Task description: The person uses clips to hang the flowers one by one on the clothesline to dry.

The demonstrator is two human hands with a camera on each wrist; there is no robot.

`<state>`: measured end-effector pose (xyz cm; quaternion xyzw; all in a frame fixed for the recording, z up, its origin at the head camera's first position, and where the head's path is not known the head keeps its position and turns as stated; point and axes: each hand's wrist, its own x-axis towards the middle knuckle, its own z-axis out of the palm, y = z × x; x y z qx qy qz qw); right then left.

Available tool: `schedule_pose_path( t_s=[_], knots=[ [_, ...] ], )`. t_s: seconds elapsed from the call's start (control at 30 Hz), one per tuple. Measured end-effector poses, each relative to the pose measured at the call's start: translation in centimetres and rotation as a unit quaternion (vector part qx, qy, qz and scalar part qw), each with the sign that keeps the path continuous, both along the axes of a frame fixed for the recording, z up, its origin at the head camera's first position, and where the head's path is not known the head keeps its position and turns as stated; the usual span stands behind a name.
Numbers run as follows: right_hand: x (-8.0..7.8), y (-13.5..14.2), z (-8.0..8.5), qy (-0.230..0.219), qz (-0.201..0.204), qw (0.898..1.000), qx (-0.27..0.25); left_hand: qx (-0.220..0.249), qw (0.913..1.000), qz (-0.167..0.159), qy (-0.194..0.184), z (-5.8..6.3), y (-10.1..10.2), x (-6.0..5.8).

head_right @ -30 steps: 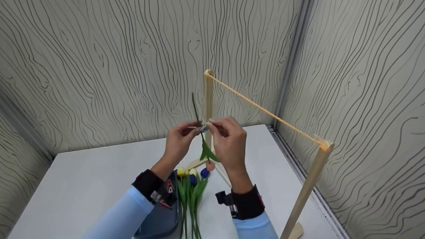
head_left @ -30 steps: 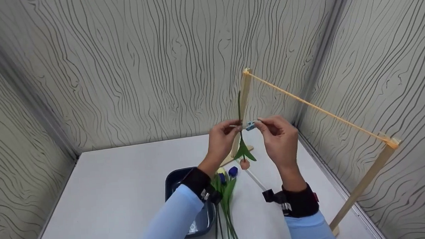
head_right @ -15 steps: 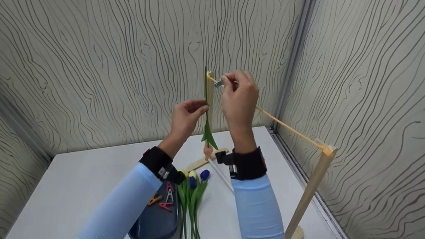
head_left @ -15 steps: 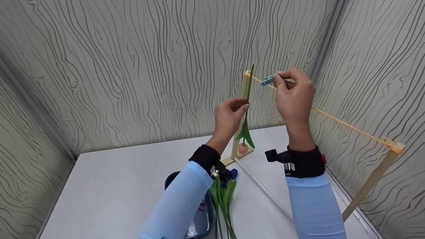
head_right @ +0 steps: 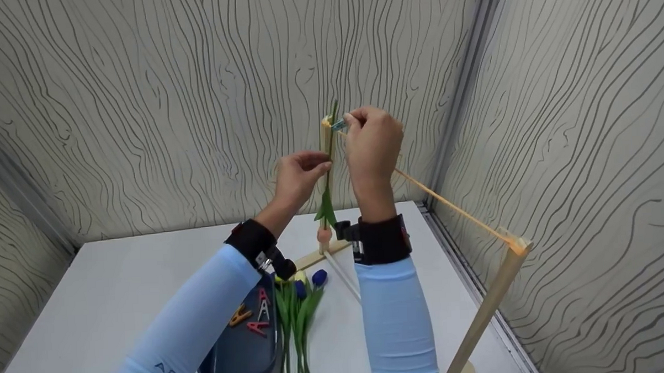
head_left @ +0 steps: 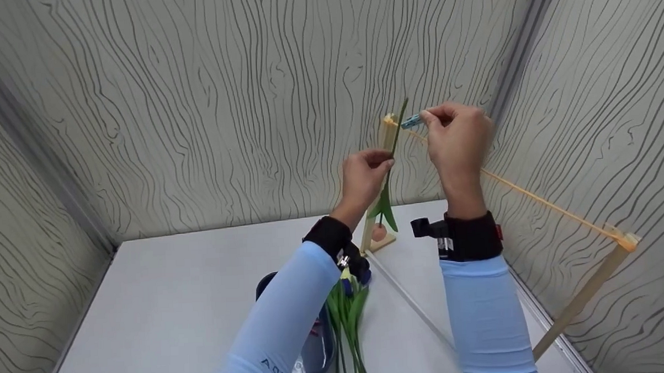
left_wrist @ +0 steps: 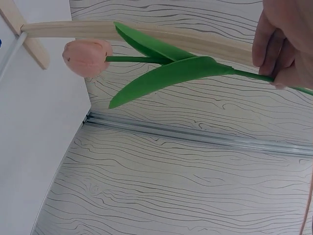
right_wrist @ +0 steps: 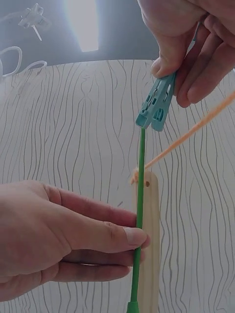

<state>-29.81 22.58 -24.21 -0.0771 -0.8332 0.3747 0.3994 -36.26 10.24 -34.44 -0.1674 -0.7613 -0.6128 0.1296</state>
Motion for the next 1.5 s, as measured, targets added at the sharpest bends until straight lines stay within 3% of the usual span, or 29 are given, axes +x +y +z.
schedule_pose_path(
  t_s=[0.27, 0.57, 1.1, 1.27, 1.5],
  knots=[
    [-0.2, -0.4, -0.4, -0.006, 0.002, 1.000, 0.009, -0.002, 1.0000, 0.000, -0.008, 0.0, 0.4, 0.3],
    [-0.7, -0.8, -0.4, -0.061, 0.012, 0.998, 0.015, -0.003, 0.9998, 0.004, -0.018, 0.4, 0.6, 0.5],
    [-1.1, -1.4, -0.7, -0.076, 0.028, 0.997, 0.008, 0.011, 0.9998, 0.003, -0.017, 0.2, 0.4, 0.6],
    [-1.1, -1.4, -0.5, -0.085, 0.031, 0.996, 0.004, 0.023, 0.9997, 0.002, -0.011, -0.6, 0.3, 0.5],
    [-1.4, -1.2, -0.3, -0.087, 0.040, 0.995, -0.001, 0.017, 0.9998, -0.010, -0.008, -3.5, -1.5, 1.2]
  ],
)
